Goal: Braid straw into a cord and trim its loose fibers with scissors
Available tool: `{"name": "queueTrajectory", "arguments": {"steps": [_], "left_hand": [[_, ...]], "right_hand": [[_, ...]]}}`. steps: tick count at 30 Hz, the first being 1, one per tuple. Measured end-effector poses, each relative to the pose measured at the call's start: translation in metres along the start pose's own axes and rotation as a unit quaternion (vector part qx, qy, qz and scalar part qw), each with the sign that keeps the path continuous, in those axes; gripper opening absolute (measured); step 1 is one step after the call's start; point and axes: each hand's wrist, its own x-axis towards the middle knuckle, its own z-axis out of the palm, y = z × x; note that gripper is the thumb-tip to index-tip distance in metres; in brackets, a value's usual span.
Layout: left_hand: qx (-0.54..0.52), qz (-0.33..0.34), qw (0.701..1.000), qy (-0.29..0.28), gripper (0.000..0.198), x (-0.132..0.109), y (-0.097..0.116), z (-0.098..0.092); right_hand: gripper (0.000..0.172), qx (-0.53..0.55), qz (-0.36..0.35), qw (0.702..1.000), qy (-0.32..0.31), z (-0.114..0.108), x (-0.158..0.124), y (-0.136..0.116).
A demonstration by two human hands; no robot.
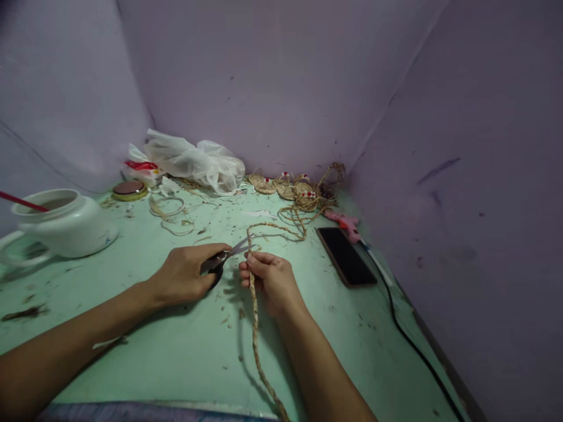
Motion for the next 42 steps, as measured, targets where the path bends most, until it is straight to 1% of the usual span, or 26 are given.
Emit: {"name": "queueTrajectory", "arguments": {"steps": [2, 4, 8, 11, 15, 20, 22, 26, 31, 37, 40, 42], "left_hand": [[0.03, 0.028, 0.999, -0.008, 0.049, -0.001, 0.001, 0.0], [0.065, 0.041, 0.997, -0.008, 0.054, -0.001, 0.002, -0.001], [0.132, 0.048, 0.99, 0.01, 0.057, 0.001, 0.001, -0.004], [0.154, 0.055, 0.986, 0.018, 0.057, 0.001, 0.0, -0.007], [0.156, 0.07, 0.985, 0.014, 0.056, 0.001, -0.001, -0.007], [0.162, 0.09, 0.982, 0.015, 0.054, 0.001, -0.004, -0.008], [0.165, 0.099, 0.981, 0.019, 0.054, 0.002, -0.006, -0.009], [0.164, 0.106, 0.98, 0.035, 0.054, 0.002, -0.009, -0.011], [0.15, 0.106, 0.983, 0.019, 0.054, 0.002, -0.01, -0.01], [0.136, 0.11, 0.985, -0.002, 0.054, 0.001, -0.004, -0.011], [0.141, 0.111, 0.984, -0.02, 0.055, 0.001, -0.001, -0.013], [0.151, 0.113, 0.982, -0.021, 0.056, 0.001, -0.002, -0.013]], "right_hand": [[0.017, 0.007, 0.005, 0.999, -0.034, 0.0, -0.002, -0.001], [0.021, 0.004, 0.003, 0.999, -0.045, 0.001, -0.003, -0.001], [0.023, -0.015, -0.003, 0.999, -0.035, 0.002, -0.005, -0.002], [0.023, -0.032, -0.01, 0.999, -0.021, 0.002, -0.007, -0.004], [0.022, -0.05, -0.017, 0.998, -0.025, 0.004, -0.009, -0.007], [0.02, -0.054, 0.001, 0.998, -0.031, 0.004, -0.009, -0.009], [0.019, -0.038, 0.016, 0.999, -0.034, 0.002, -0.008, -0.01], [0.012, 0.035, 0.045, 0.997, -0.042, -0.002, -0.006, -0.014], [0.007, 0.057, 0.071, 0.994, -0.056, -0.003, -0.006, -0.018], [0.014, 0.01, 0.062, 0.995, -0.072, -0.001, -0.005, -0.011], [0.018, -0.016, 0.05, 0.996, -0.074, -0.001, -0.005, -0.009], [0.019, -0.021, 0.043, 0.996, -0.072, -0.001, -0.005, -0.008]]}}
